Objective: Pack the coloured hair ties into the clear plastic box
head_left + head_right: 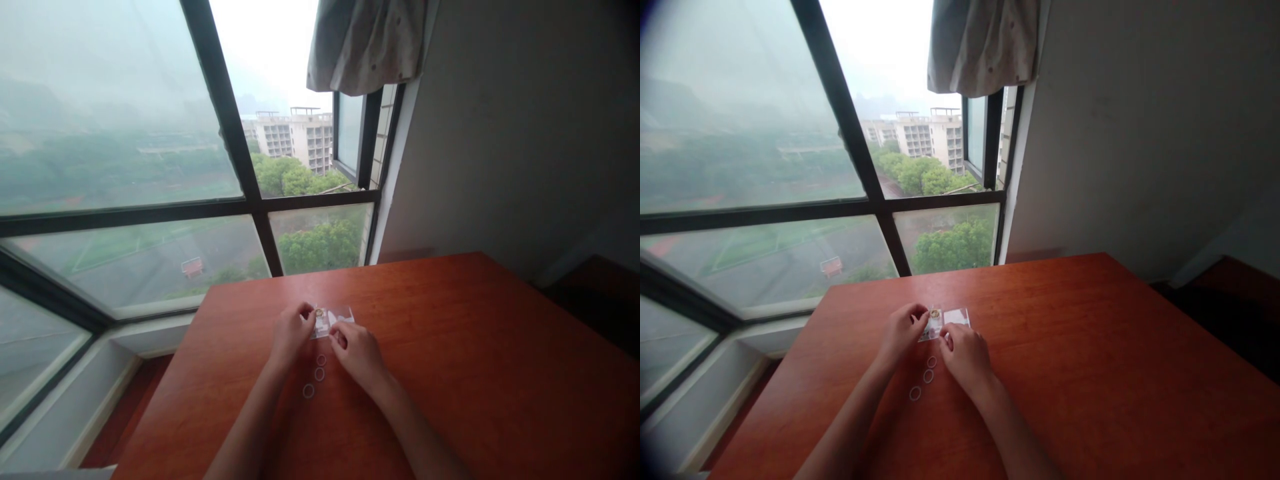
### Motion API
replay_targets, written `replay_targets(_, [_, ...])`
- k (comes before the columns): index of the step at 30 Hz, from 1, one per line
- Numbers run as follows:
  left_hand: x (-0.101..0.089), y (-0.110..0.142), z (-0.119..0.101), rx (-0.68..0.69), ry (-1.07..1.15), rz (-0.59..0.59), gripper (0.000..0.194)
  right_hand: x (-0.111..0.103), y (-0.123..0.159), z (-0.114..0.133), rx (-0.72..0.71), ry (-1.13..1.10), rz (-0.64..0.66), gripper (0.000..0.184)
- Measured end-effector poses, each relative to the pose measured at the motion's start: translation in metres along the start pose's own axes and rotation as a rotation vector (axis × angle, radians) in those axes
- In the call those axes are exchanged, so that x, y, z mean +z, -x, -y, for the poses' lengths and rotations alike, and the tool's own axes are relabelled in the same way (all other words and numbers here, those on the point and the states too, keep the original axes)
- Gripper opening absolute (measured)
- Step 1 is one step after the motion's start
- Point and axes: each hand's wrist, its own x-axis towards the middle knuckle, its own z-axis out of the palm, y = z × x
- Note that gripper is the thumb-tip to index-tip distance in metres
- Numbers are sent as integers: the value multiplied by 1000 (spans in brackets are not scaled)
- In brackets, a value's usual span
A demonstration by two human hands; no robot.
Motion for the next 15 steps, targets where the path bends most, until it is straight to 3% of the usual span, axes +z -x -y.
replay_targets(8, [8,-12,-13,-51,-182,22,15,-1,1,4,-13,8,38,11])
replay_targets(15, [-3,-6,-2,9,-157,-21,15,-1,2,3,-6,32,47,9])
